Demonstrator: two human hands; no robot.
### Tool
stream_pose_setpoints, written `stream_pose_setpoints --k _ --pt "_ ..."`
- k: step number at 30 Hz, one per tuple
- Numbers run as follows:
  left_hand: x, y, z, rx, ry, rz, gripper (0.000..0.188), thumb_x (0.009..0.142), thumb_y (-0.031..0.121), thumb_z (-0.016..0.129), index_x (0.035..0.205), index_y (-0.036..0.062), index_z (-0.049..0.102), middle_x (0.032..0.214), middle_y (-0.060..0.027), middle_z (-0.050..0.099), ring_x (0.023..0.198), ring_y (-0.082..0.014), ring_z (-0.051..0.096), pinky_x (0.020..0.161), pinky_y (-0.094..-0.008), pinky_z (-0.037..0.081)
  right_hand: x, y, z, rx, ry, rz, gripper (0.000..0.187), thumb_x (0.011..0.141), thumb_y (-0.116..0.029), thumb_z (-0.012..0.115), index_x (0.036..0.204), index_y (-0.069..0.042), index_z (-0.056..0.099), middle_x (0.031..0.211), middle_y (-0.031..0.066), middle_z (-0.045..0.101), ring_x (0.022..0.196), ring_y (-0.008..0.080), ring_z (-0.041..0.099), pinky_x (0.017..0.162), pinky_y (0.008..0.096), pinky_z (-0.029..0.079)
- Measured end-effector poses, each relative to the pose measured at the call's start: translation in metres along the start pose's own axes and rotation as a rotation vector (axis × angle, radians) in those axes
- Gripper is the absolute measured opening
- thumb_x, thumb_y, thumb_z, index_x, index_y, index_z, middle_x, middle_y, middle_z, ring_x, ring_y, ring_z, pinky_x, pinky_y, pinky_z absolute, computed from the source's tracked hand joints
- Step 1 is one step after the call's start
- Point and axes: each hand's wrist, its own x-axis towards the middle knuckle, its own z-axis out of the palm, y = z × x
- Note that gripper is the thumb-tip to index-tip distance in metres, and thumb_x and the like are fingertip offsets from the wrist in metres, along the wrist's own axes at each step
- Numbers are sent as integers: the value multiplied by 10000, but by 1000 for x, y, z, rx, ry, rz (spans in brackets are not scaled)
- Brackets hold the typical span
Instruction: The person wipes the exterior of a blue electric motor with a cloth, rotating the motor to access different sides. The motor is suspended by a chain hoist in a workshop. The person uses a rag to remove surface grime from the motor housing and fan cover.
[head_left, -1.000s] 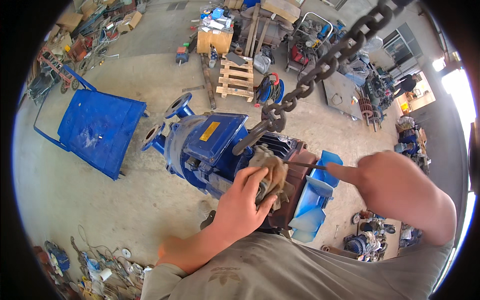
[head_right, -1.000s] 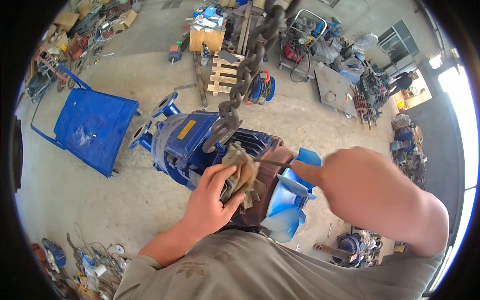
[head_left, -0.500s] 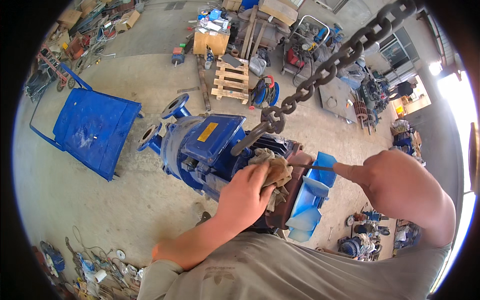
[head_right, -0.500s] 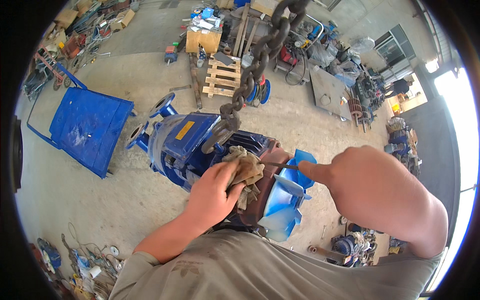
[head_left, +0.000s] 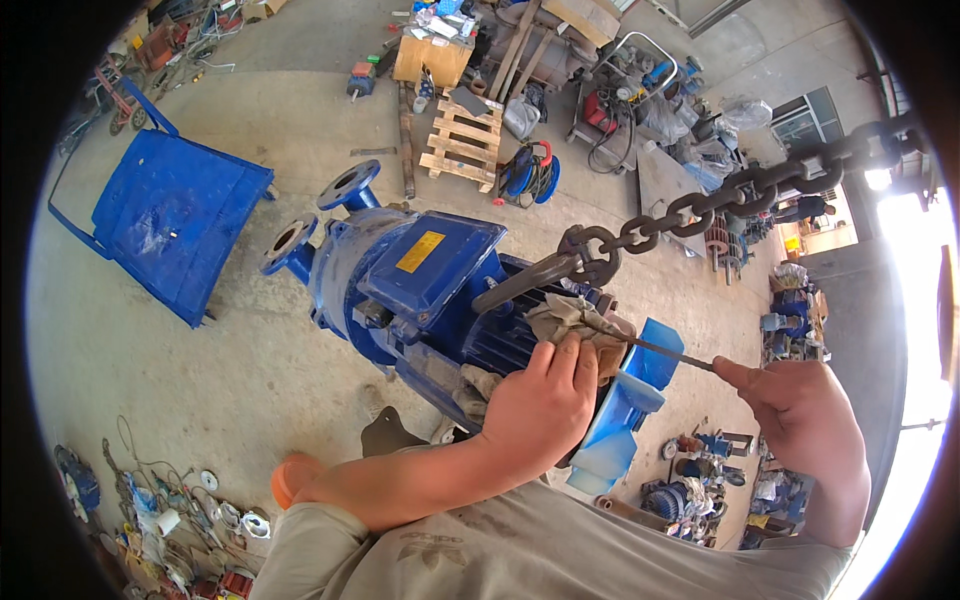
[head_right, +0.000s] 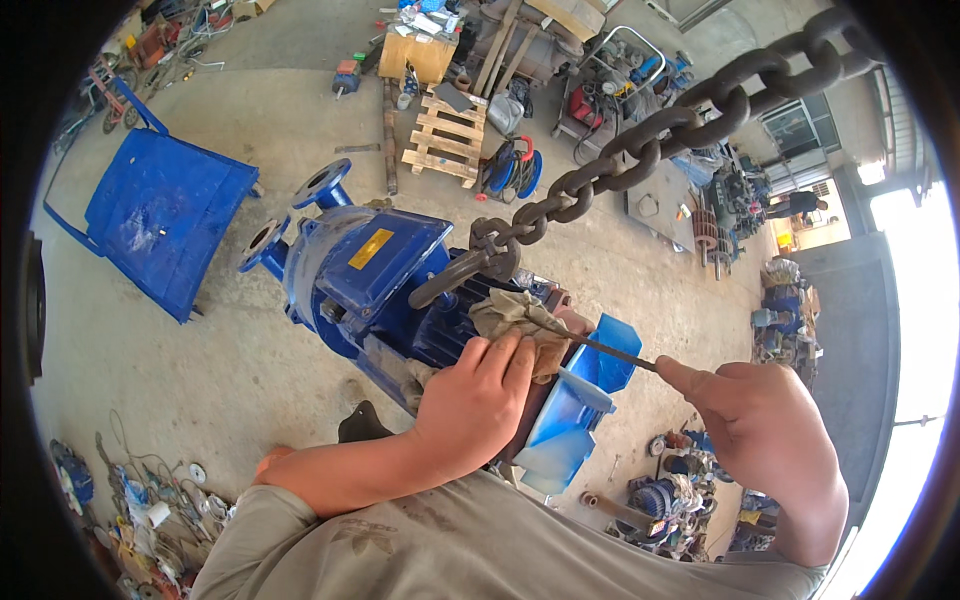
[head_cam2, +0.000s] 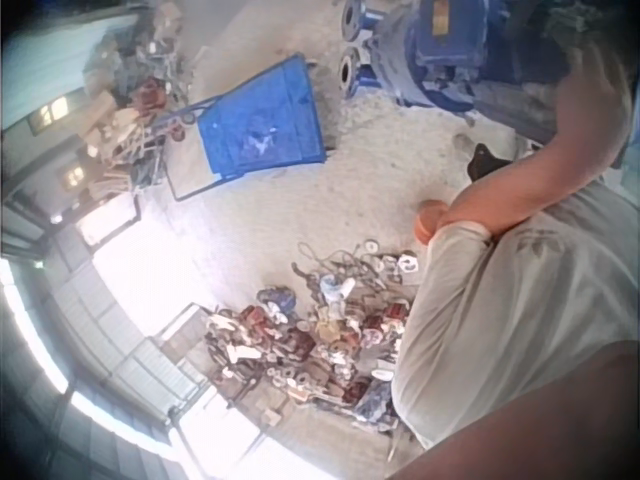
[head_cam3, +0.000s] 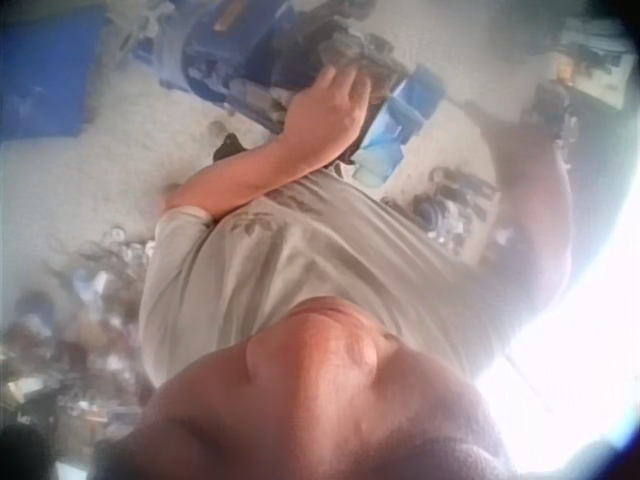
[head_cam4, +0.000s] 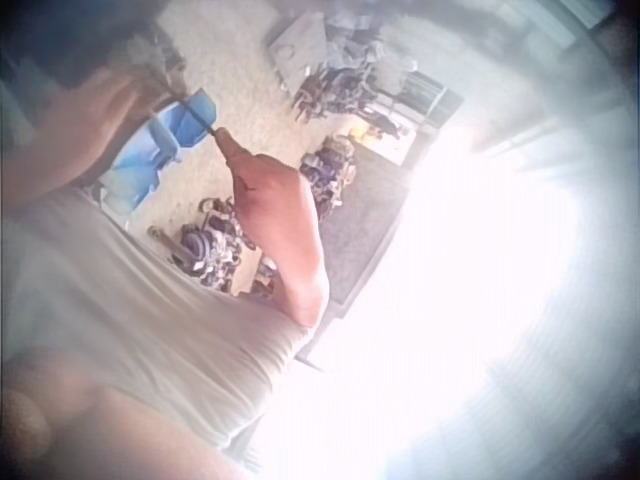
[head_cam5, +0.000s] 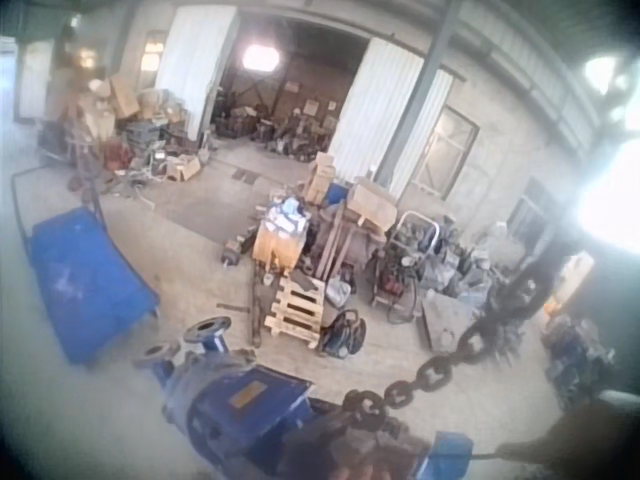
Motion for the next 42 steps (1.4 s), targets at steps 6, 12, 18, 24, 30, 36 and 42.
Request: stream_pose_setpoints --k 6,12,18,24,30,36,42 --pt "-2 -3 -3 -39 -5 -34 513 893 175 781 1345 -36 662 1286 -173 707 998 -266 669 719 -303 616 32 -8 -15 -149 -138 -79 585 816 109 708 1340 -141 782 694 142 619 634 351 620 612 454 476" --pt "-10 -9 -8 -199 -5 -43 564 900 196 824 1381 -24 627 1318 -185 683 1001 -284 681 705 -322 618 76 -20 -16 -184 -169 -191 564 827 82 734 1344 -140 781 713 145 641 650 341 647 618 458 487" --pt "-9 -9 -7 -190 25 -11 482 890 128 787 1329 -26 659 1296 -148 689 976 -258 678 702 -311 612 52 -6 -38 -213 -118 -169 550 820 82 725 1324 -127 792 687 127 624 610 313 613 592 439 484" --pt "-7 -8 -4 -193 26 21 482 882 111 782 1328 -26 662 1299 -135 687 985 -254 677 736 -321 612 48 -17 -28 -222 -211 -135 593 818 52 715 1375 -146 765 687 131 615 615 317 627 600 455 489" --pt "-9 -13 0 -278 68 -66 536 865 119 809 1357 -15 644 1312 -135 677 1005 -277 679 789 -341 617 107 -39 19 -199 -189 -274 627 852 56 690 1438 -166 725 746 152 665 659 357 663 636 481 510" --pt "-4 -14 -2 -236 89 0 455 876 93 785 1301 -27 675 1255 -122 689 989 -263 674 741 -322 613 87 -16 -20 -143 -216 -228 466 897 81 669 1309 -94 797 758 171 714 667 344 697 637 446 545" --pt "-4 -1 -11 -232 111 98 419 846 73 744 1248 -38 693 1156 -109 672 945 -220 632 639 -264 593 35 2 -58 77 -33 -206 352 854 136 627 1136 19 803 798 196 755 611 264 695 591 409 533"
